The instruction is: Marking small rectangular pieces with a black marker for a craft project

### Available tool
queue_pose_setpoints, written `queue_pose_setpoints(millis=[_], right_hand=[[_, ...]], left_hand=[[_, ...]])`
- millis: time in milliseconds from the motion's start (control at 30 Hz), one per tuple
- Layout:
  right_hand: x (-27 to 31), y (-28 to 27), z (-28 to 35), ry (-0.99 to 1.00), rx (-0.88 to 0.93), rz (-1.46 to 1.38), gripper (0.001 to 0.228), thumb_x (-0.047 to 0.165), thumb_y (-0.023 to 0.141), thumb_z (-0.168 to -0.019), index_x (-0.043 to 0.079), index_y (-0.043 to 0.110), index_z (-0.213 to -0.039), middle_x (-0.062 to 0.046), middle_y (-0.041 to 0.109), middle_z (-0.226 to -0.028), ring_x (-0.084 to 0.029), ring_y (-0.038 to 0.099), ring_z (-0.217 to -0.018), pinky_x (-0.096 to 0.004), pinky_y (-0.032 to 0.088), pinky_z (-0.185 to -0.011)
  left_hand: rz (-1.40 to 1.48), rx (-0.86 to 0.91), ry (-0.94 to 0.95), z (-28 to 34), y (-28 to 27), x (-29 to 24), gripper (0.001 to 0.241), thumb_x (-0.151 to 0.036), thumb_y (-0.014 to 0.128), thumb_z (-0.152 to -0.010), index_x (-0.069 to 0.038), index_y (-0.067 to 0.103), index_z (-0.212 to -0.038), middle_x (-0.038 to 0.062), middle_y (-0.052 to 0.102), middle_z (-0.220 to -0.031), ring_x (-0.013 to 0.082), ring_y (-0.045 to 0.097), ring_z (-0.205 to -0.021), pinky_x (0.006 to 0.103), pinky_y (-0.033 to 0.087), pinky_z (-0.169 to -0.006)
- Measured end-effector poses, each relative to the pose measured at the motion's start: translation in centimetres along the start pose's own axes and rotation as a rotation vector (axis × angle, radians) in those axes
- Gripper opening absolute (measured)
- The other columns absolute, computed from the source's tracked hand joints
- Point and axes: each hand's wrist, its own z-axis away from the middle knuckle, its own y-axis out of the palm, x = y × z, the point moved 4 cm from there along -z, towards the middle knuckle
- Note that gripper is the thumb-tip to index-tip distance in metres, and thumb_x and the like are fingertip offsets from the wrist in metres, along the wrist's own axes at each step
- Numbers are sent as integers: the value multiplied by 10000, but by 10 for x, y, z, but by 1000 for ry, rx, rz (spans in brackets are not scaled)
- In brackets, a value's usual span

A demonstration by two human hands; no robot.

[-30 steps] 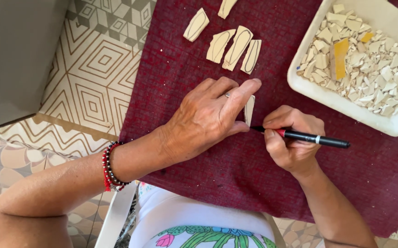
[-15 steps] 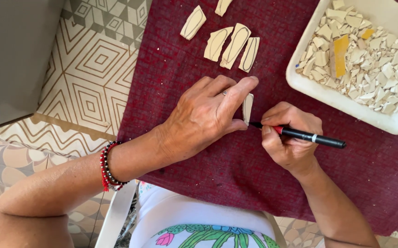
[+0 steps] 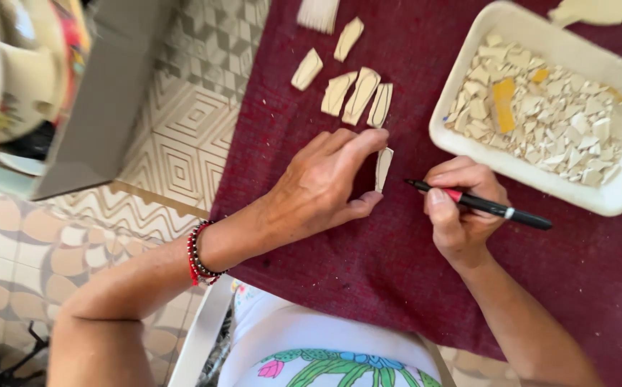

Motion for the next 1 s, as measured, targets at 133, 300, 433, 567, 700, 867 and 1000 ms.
queue_pose_setpoints(millis=[133,300,433,567,700,867,1000], right_hand=[[5,0,-5,-21,39,63,152,142,589,-978,-8,594,-954,-173,655,-874,-252,624,-739,-345,505,-718],[6,4,-7,-59,114,73,140,140,606,-982,7,618,-937,-139,671,-868,-241,647,-763,-339,532,-734],[1,8,-8,-37,112,10,91,97,624,-946,14,640,-910,-122,683,-844,-210,656,-728,-302,528,-698],[-8,4,-4,-74,75,-38,61,75,720,-882,20,710,-907,-163,722,-817,-299,716,-712,-372,541,-614],[-8,7,-5,-68,92,-45,56,69,734,-857,46,718,-906,-129,725,-804,-290,723,-693,-367,545,-593],[-3,7,-9,-64,79,-68,38,76,741,-853,59,728,-885,-117,718,-753,-279,718,-639,-347,549,-572],[-1,6,-11,-22,73,-105,57,77,749,-843,51,713,-879,-115,714,-748,-260,720,-653,-351,544,-561]], left_hand=[[-26,-42,-157,-21,-32,14,540,-200,777,-791,-118,597,-1293,86,705,-1233,303,662,-1057,393,475,-946],[-147,-103,21,-41,-82,32,887,-100,861,-906,-14,215,-1508,99,663,-1451,330,539,-1441,500,361,-1165],[-86,39,11,-63,-87,47,874,-181,839,-928,-74,222,-1537,85,680,-1433,331,497,-1445,513,300,-1172],[-86,30,116,-91,-70,52,893,-240,851,-850,-40,327,-1545,19,715,-1351,302,580,-1190,445,364,-1058],[-210,92,114,-113,-64,50,879,-288,819,-875,-55,323,-1562,-9,709,-1333,262,558,-1205,426,328,-1090],[-329,173,88,-119,-52,62,824,-267,819,-852,-66,384,-1523,1,688,-1352,269,541,-1227,460,335,-1055],[-480,206,142,-139,-48,39,687,-267,831,-819,-86,543,-1415,66,655,-1371,302,545,-1248,477,380,-1024]])
